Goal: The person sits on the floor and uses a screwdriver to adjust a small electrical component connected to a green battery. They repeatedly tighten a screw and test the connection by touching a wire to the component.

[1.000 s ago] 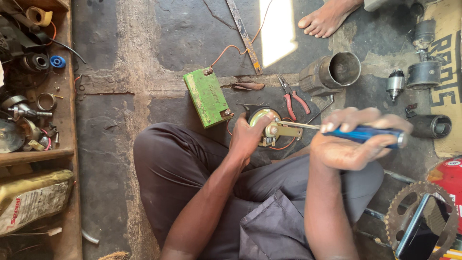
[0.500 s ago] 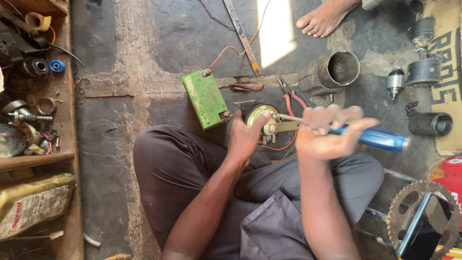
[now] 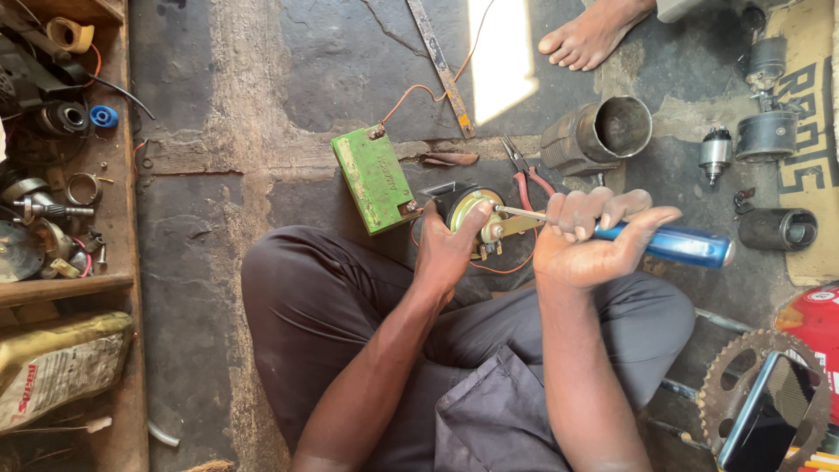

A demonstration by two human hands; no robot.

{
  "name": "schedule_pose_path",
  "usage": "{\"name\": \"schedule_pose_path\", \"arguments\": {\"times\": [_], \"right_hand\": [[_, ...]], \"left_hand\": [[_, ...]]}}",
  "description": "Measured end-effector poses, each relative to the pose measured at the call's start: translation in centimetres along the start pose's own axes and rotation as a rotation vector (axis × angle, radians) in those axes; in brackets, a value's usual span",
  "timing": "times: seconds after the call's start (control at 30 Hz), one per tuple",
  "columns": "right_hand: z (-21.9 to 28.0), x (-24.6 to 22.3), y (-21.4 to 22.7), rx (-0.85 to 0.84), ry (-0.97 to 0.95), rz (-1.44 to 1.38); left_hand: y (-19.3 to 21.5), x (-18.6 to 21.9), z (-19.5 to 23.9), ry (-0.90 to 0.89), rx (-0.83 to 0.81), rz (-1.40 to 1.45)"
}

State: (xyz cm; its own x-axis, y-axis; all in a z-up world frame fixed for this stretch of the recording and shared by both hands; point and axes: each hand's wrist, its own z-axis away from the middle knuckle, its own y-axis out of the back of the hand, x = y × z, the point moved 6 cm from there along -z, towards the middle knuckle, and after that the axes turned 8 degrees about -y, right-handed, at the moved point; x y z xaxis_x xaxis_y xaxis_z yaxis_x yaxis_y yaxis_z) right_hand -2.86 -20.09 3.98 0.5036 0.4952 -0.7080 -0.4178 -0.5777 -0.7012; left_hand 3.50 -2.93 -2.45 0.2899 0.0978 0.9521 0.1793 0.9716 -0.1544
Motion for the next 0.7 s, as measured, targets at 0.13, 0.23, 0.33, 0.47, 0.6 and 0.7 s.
{"name": "schedule_pose_path", "arguments": {"times": [0.13,0.23,0.33,0.47,0.6,0.7], "right_hand": [[0.3,0.4,-0.8,-0.029,0.029,0.046],[0.8,0.6,-1.7,-0.062,0.051,0.101],[1.0,0.3,-3.1,-0.165,0.029,0.067],[1.1,-0.6,-4.7,-0.235,0.074,0.113],[1.5,-1.6,-5.5,-0.201,0.235,0.311],[1.9,-2.4,-5.3,-0.173,0.247,0.317]], "left_hand": [[-0.1,0.1,0.0,-0.012,0.001,0.07],[-0.1,-0.2,0.0,0.032,0.016,0.099],[-0.1,-0.6,-0.1,0.06,0.047,0.188],[-0.2,-0.9,-0.2,0.03,0.065,0.252],[0.0,-1.2,-0.4,0.028,0.071,0.306],[0.2,-1.2,-0.5,0.031,0.079,0.293]]}}
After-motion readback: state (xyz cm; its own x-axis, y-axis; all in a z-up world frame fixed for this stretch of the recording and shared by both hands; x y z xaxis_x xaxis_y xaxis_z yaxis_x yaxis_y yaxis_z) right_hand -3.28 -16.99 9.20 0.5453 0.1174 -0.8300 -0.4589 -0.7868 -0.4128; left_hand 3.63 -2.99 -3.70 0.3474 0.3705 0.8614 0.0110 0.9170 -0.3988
